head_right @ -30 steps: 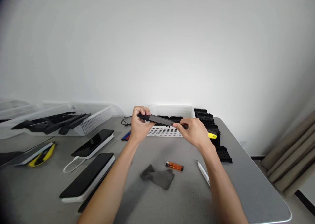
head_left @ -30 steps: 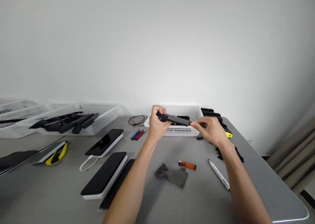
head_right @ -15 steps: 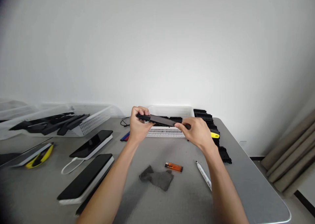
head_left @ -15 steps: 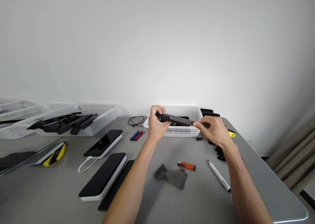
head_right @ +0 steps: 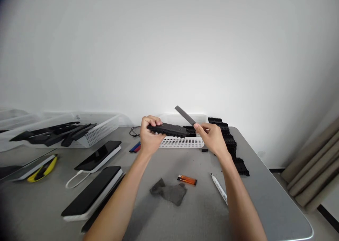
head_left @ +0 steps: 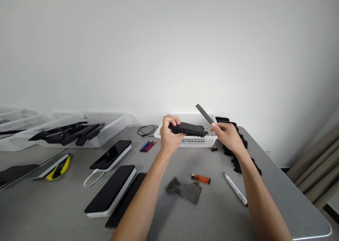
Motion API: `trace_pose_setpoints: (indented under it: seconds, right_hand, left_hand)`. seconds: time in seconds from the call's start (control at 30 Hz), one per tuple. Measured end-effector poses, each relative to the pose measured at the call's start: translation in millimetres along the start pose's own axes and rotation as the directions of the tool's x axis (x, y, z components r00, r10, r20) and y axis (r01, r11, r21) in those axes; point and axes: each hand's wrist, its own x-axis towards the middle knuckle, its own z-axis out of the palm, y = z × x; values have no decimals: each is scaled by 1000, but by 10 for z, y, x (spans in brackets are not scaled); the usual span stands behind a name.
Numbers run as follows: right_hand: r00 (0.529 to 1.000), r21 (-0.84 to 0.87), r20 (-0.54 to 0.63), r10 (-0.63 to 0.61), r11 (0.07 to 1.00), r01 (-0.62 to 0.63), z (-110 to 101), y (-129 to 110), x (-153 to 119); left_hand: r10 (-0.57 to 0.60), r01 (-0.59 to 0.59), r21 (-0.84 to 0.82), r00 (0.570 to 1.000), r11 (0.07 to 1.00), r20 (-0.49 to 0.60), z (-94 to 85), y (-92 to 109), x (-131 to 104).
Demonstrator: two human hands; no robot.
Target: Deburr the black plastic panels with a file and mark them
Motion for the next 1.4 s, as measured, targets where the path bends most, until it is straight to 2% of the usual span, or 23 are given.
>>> trace_pose_setpoints:
  seconds: [0.07,0.13,0.23,0.33,0.37,0.43,0.5,0.6,0.67,0.73,0.83,0.93,1.03,1.13,1.23,1.4]
  right_hand:
    - [987,160,104,120,978,-136,89,7,19]
    - [947,294,230,222,912,-286,178,17,37]
    - [915,456,301,267,802,-385,265,48,64]
    - [943,563,207,261,756,-333,275,100,87]
    - [952,582,161,260,754,-304,266,120,94]
    - [966,586,79,247,772,-246,246,158,108]
    - [977,543,1,213,820,-180,239,191,121]
    - [987,408,-104,120,910,-67,278,224,138]
    - [991,302,-128,48,953,-7,324,229,141]
    - [994,228,-106,0,973,24,360,214,133]
    - [998,180,-59,-12,983,22,339,153,102]
    - [997,91,-66,-25,995,31,219,72,59]
    - [995,-24,-62,-76,997,74,82,15,23]
    - [991,-172,0,-136,976,134,11,-8,-3]
    - [992,-319,46,-116,940,124,11,-24,-25]
    - [995,-401,46,-89,910,100,33,-39,-31]
  left_hand:
    - [83,-83,17,996,996,-18,19,26,-13]
    - [173,-172,83,985,982,-6,25,63,-24]
    - [227,-249,300,968,921,108,10,129,-37]
    - [64,-167,438,969,883,240,-14,191,-38]
    - [-16,-116,425,956,898,294,-19,206,-34]
    - [-146,10,320,903,947,403,-19,220,-23]
    - [-222,172,151,874,973,432,2,212,-14]
    - [-347,382,-56,885,923,310,60,167,-24]
    - [-441,462,-65,874,885,204,95,128,-45]
    - [-488,493,-10,864,870,125,111,88,-63]
    - [-450,447,58,887,893,99,94,38,-59]
    - [-366,352,137,925,926,99,50,10,-23]
    - [-316,286,223,943,932,109,-1,15,12]
    - [-285,240,261,946,935,154,-48,51,24]
    - [-262,196,292,943,936,206,-75,94,14]
    - [-222,139,288,934,948,279,-66,131,-13]
